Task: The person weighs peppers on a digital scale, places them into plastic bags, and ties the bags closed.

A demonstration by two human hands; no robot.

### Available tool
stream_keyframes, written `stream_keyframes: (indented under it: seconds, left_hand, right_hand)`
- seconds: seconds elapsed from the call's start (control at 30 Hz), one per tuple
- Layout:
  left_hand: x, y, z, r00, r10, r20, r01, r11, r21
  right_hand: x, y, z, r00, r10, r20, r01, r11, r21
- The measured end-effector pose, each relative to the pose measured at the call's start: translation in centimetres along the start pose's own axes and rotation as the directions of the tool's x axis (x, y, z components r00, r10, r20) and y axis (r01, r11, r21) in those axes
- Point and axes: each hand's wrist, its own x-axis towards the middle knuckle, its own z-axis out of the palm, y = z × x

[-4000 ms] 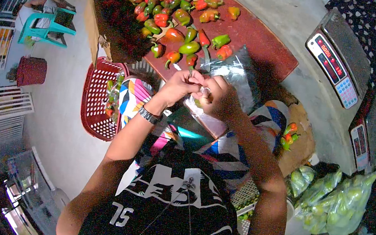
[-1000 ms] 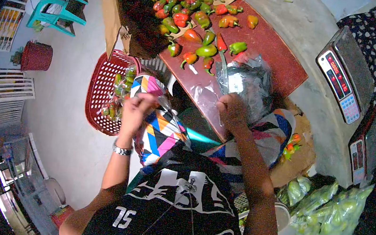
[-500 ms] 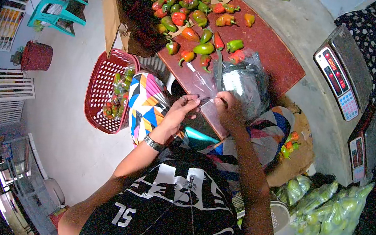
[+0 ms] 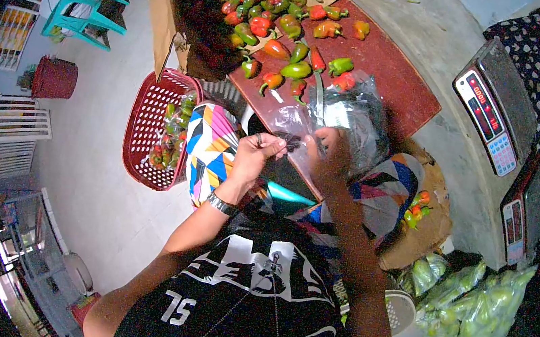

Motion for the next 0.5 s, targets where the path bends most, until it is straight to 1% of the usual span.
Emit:
stream_keyframes:
  seconds: [0.03, 0.13, 0.23, 0.33, 0.43, 0.5]
  left_hand:
    - [0.0, -0.1, 0.1, 1.0, 0.012, -0.01, -0.012, 1.0, 0.006]
    - [-0.1, -0.2, 0.5, 1.0, 0.014, -0.018, -0.014, 0.999, 0.036]
    - [-0.2, -0.7, 0.5, 0.993, 0.112, -0.041, -0.108, 0.989, 0.102]
    - [0.0, -1.3, 0.4, 0.986, 0.167, -0.015, -0.161, 0.966, 0.201]
    - [-0.7, -0.1, 0.3, 0.985, 0.125, 0.117, -0.149, 0.962, 0.228]
    - [-1.1, 0.5, 0.4, 0.984, 0.112, 0.142, -0.141, 0.965, 0.219]
  right_hand:
    - [-0.1, -0.9, 0.0, 1.0, 0.021, -0.005, -0.021, 1.0, -0.004]
    - [-0.3, -4.0, 0.3, 0.981, 0.188, 0.053, -0.193, 0.971, 0.138]
    - [-1.1, -5.0, 0.6, 0.945, 0.299, 0.133, -0.318, 0.936, 0.15]
    - [-2.3, -3.2, 1.6, 0.877, 0.397, 0.272, -0.47, 0.826, 0.312]
    - [-2.3, -1.4, 1.6, 0.845, 0.422, 0.329, -0.531, 0.739, 0.416]
    - [-1.9, -0.9, 0.4, 0.872, 0.371, 0.32, -0.465, 0.833, 0.299]
